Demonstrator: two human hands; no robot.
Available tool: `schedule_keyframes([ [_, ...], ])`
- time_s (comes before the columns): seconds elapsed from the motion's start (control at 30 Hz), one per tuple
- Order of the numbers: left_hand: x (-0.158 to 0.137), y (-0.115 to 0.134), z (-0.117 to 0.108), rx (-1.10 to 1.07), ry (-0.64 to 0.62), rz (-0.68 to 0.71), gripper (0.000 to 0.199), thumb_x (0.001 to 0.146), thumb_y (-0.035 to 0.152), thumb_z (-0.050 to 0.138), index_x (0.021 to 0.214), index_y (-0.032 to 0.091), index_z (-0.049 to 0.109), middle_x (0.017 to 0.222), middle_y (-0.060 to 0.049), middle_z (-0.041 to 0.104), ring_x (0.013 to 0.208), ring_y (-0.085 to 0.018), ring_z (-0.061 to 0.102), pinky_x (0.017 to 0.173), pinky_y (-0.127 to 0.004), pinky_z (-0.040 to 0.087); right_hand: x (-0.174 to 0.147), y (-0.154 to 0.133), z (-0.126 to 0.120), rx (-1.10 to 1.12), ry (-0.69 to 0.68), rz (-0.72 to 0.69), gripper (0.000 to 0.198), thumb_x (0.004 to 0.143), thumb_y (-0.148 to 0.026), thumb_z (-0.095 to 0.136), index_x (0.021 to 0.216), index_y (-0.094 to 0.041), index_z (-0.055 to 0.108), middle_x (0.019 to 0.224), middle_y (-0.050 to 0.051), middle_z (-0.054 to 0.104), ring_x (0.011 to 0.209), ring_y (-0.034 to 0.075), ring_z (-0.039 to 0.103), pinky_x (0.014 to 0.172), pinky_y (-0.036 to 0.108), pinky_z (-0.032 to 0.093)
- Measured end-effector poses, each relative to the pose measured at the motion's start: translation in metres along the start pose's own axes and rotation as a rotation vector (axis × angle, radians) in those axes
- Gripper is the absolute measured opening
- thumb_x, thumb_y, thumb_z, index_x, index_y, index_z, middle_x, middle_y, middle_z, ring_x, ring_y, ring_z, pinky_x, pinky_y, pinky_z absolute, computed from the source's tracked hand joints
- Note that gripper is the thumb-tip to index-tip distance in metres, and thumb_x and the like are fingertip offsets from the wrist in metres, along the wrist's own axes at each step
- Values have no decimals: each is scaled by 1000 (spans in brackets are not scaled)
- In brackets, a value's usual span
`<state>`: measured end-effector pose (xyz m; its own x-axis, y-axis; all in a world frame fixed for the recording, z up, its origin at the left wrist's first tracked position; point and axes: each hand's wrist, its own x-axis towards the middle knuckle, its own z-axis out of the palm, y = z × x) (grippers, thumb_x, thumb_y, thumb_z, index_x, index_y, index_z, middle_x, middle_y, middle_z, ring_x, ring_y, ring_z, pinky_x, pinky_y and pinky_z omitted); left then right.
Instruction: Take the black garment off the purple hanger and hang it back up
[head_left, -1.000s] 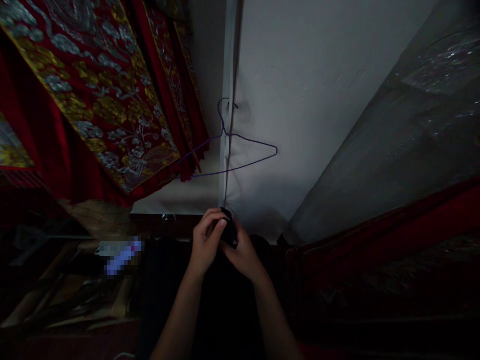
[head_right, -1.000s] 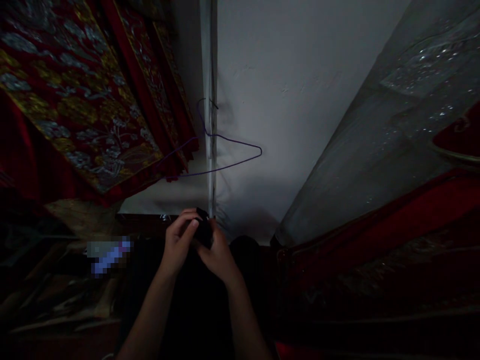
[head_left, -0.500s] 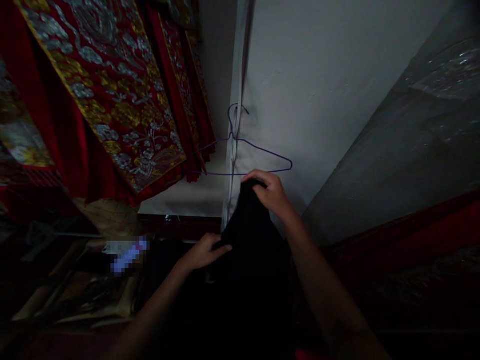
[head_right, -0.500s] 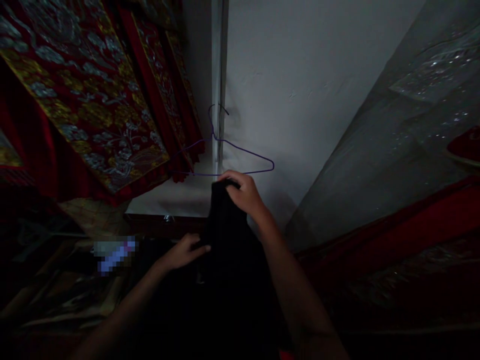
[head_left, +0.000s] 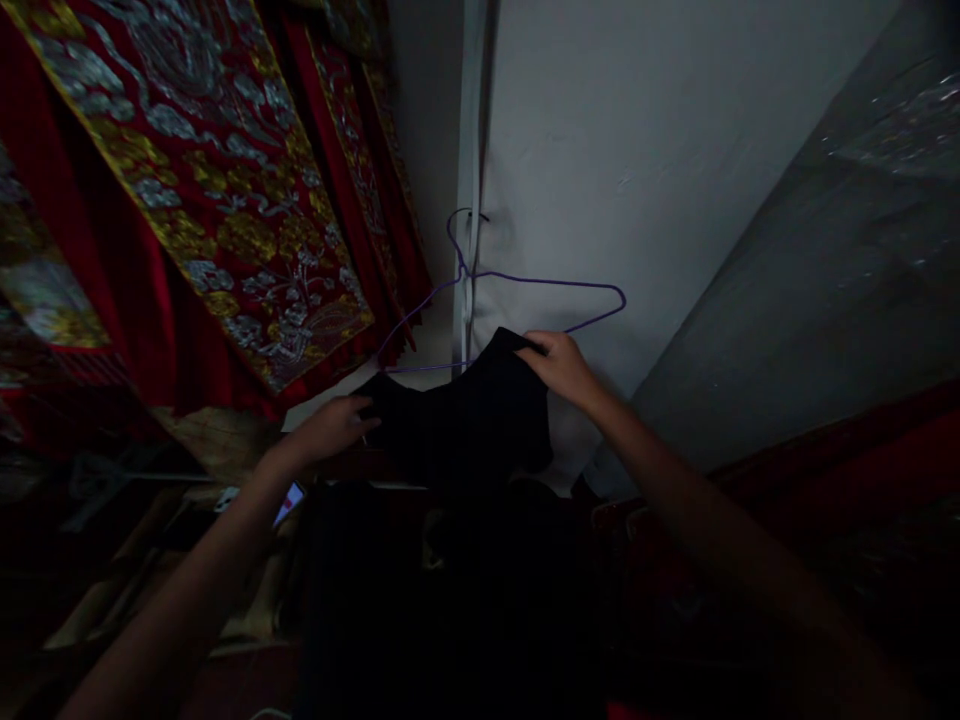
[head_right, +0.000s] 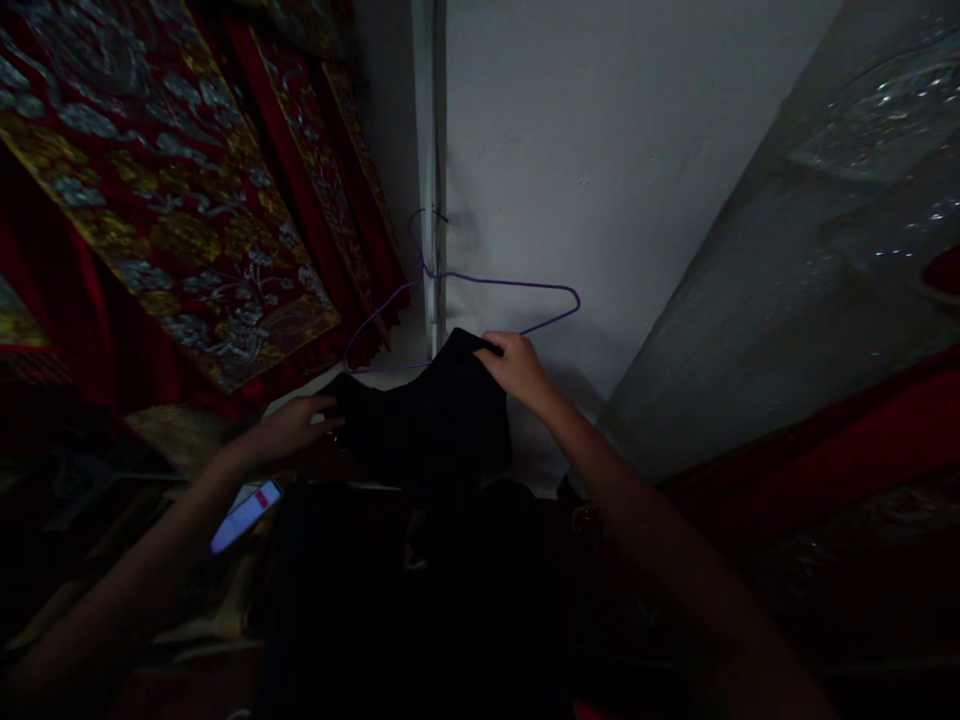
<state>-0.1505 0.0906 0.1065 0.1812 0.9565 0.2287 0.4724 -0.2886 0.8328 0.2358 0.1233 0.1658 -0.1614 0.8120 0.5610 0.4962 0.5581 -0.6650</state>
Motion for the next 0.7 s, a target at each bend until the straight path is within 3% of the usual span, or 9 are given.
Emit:
schedule_keyframes([
  [0.13, 32, 36, -15, 220, 29, 187, 18, 74, 37, 76, 69, 21, 69, 74, -4, 66, 71, -22, 57, 70, -29, 41, 0, -11, -7, 42, -50, 45, 28, 79, -35, 60, 56, -19, 53, 55, -4, 44, 56, 12, 42, 55, 26, 27],
  [0.23, 45, 51, -15, 305, 18, 230, 25, 82, 43, 65, 70, 21, 65, 70, -3, 63, 66, -20, 54, 66, -29, 39, -1, -12, -6, 43, -29, 37, 27, 79, -33, 59, 56, -19, 53, 55, -4, 44, 57, 12, 42, 55, 26, 28],
  [0.33, 46, 45, -13, 276, -118, 60, 32, 78, 47, 70, 60, 22, 63, 59, -2, 60, 56, -18, 50, 57, -29, 35, -1, -10, -6, 12, 18, 36, 29, 79, -32, 59, 55, -20, 51, 55, -4, 43, 57, 12, 41, 54, 26, 27],
  [0.43, 40, 31, -12, 98, -339, -236, 33, 63, 41, 84, 49, 22, 60, 48, -1, 55, 46, -16, 47, 48, -28, 31, -2, -8, -5, 13, -4, 52, 32, 80, -34, 60, 53, -20, 50, 54, -4, 42, 56, 12, 41, 53, 26, 26],
  [0.5, 36, 26, -14, -4, -394, -332, 33, 56, 37, 89, 46, 23, 60, 47, 0, 55, 44, -16, 46, 45, -27, 30, -1, -7, -4, 17, -17, 64, 33, 80, -34, 61, 52, -20, 49, 53, -4, 41, 56, 12, 40, 53, 26, 26],
  [0.7, 43, 52, -32, 165, -243, -135, 40, 69, 50, 76, 49, 20, 60, 50, 0, 50, 48, -13, 40, 48, -27, 29, -2, -4, -1, 14, 4, 58, 33, 80, -36, 60, 53, -19, 50, 54, -3, 42, 56, 12, 40, 53, 26, 26],
])
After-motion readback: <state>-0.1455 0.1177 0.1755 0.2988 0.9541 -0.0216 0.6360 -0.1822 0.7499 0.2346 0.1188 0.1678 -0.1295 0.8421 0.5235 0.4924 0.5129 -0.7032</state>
